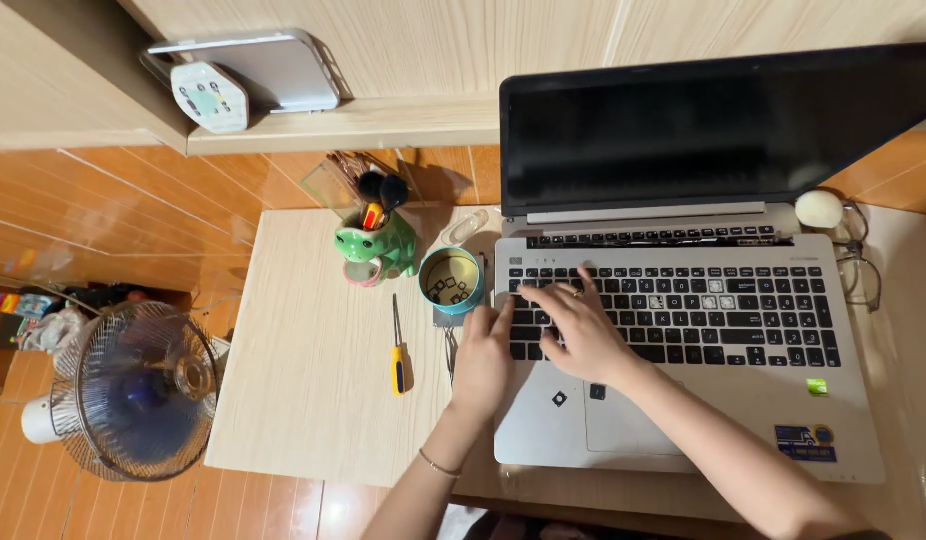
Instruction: Replacing or repairing small components of a laptop keyboard and casing.
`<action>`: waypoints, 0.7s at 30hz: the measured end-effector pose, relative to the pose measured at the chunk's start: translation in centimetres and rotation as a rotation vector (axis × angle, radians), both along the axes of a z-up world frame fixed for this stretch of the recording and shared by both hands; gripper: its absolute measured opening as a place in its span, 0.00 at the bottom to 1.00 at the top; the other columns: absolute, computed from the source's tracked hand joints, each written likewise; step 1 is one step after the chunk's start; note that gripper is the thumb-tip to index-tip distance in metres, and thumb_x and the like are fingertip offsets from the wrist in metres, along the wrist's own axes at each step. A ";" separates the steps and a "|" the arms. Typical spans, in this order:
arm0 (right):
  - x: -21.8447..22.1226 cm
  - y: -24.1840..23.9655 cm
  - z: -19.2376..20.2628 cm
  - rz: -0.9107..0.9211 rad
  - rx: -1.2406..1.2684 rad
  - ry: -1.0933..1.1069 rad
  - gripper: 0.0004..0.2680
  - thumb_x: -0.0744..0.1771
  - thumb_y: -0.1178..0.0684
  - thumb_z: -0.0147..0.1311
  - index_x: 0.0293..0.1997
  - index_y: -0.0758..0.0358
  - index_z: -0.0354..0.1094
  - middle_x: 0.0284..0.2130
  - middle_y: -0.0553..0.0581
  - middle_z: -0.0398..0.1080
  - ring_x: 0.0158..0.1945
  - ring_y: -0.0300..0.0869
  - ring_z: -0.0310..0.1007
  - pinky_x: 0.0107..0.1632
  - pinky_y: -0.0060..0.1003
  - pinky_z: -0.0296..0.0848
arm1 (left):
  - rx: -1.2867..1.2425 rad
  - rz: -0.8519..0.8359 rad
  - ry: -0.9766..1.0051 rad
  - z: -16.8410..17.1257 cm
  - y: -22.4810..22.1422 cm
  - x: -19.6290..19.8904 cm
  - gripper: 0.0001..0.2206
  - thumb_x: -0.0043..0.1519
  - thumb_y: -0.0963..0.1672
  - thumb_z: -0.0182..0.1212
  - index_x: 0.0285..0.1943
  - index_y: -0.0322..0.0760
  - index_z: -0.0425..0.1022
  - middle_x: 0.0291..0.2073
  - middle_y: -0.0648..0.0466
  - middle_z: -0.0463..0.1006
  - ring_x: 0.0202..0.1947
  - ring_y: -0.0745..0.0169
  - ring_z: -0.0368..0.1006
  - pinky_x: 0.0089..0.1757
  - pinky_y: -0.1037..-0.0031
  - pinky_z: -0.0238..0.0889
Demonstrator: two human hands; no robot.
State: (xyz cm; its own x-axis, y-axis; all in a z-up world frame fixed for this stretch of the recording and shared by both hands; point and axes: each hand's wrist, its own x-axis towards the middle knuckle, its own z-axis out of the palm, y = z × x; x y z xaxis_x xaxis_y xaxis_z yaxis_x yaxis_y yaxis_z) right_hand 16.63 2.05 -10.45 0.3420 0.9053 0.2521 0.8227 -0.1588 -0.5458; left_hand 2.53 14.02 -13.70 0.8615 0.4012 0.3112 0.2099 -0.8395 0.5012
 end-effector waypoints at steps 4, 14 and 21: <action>0.2 -0.3 -1.6 -0.017 0.024 0.031 0.24 0.62 0.62 0.55 0.69 0.65 0.61 0.54 0.61 0.69 0.57 0.52 0.69 0.73 0.62 0.42 | -0.186 0.120 -0.032 -0.1 -0.5 -0.5 0.24 0.56 0.34 0.56 0.64 0.32 0.75 0.42 0.46 0.71 0.43 0.49 0.70 0.45 0.63 0.70; -0.7 1.0 -1.3 0.017 -0.123 -0.275 0.18 0.60 0.59 0.53 0.54 0.76 0.69 0.50 0.63 0.64 0.58 0.54 0.63 0.70 0.55 0.52 | -0.063 0.101 -0.087 0.5 -1.5 -0.2 0.25 0.52 0.34 0.56 0.63 0.24 0.72 0.46 0.44 0.71 0.47 0.46 0.68 0.48 0.63 0.68; -0.8 0.7 -2.4 0.155 -0.198 -0.575 0.15 0.58 0.55 0.53 0.43 0.75 0.75 0.54 0.68 0.66 0.62 0.57 0.60 0.70 0.62 0.48 | 0.291 0.049 0.136 0.5 -2.1 1.0 0.24 0.53 0.40 0.58 0.61 0.22 0.69 0.54 0.41 0.70 0.49 0.44 0.69 0.45 0.66 0.70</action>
State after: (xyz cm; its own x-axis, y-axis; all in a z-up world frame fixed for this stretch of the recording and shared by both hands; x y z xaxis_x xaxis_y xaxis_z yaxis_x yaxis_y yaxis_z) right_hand 15.79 2.75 -12.83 0.0622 0.9818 0.1793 0.9976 -0.0667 0.0189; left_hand 3.50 11.93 -13.16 0.8850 0.3545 0.3019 0.3022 -0.9306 0.2065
